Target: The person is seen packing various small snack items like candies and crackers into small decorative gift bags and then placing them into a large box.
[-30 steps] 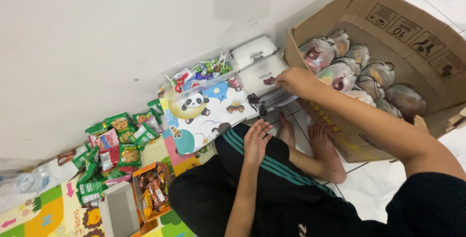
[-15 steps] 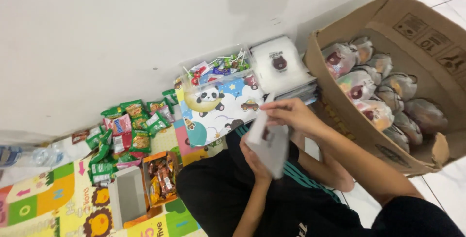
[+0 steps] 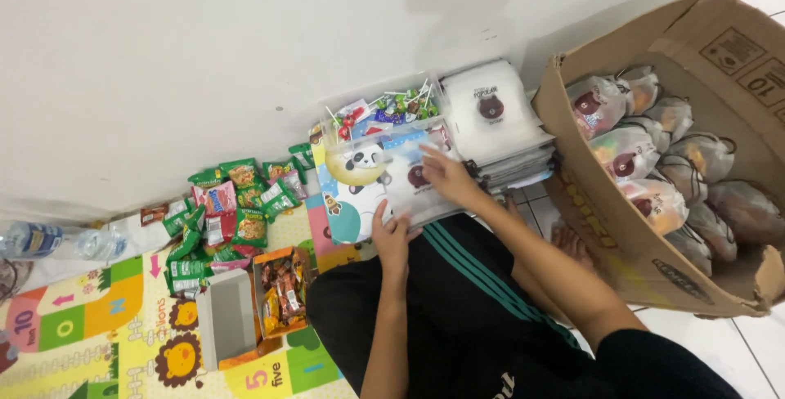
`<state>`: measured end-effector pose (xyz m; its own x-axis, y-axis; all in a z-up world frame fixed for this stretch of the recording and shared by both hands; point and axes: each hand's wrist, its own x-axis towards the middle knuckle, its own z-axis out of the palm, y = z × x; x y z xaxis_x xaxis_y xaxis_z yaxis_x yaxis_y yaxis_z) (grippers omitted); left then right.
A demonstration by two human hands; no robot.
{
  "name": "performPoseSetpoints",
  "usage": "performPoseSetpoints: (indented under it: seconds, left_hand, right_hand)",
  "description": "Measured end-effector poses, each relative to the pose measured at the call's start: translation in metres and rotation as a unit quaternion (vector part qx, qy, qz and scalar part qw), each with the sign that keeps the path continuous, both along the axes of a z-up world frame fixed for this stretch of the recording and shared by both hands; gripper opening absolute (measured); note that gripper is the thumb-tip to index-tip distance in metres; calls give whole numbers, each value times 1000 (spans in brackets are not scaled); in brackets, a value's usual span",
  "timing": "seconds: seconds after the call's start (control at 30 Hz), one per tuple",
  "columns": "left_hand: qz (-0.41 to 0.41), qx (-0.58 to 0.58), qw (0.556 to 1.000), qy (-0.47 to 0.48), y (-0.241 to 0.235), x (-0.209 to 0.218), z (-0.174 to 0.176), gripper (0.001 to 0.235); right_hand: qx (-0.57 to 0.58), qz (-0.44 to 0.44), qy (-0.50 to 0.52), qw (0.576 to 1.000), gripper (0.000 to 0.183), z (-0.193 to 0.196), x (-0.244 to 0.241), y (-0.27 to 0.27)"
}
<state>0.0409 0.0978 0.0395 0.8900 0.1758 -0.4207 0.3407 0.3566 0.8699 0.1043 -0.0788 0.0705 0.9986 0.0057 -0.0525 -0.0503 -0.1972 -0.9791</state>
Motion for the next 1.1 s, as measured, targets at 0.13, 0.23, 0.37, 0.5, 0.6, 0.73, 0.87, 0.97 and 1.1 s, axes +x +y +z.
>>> performPoseSetpoints:
  seconds: [0.13,0.23,0.37,0.5,0.6,0.73,0.87,0.97,1.1]
  left_hand:
    - [9,24,1000,-10,8,3,-1,71]
    - [-16,73,997,-28,5,-7,28,41]
    - [-48,100,993,-34,9,-11,31,29]
    - [-151,191,968,-52,17,-10,26,65]
    - [-161,193,966,-58,19,-13,22,65]
    - [-143,169,973,-67,19,-13,18,61]
    - [-154,214,962,-69,18,-10,24,68]
    - [-91,189,975,-69,17,-10,20,40]
    - [-40,322,935,-142,21,-13,17,22]
  right_hand:
    - [-168,99,-94,976,35,45,-45,-4]
    - [-192,163,-71,965,39,20,-66,-10]
    - [-260,156,-150,941,29,3,-70,-9]
    - [-253,163,-180,936,32,1,-69,-10]
    - [-265,177,-182,930,41,-2,-68,-10]
    - [-256,168,-161,938,27,14,-66,-10]
    - [-248,155,-167,941,28,6,-62,-9]
    - [-262,136,-194,935,29,-2,-61,-9]
    - [-297,124,-219,921,42,-8,-61,-13]
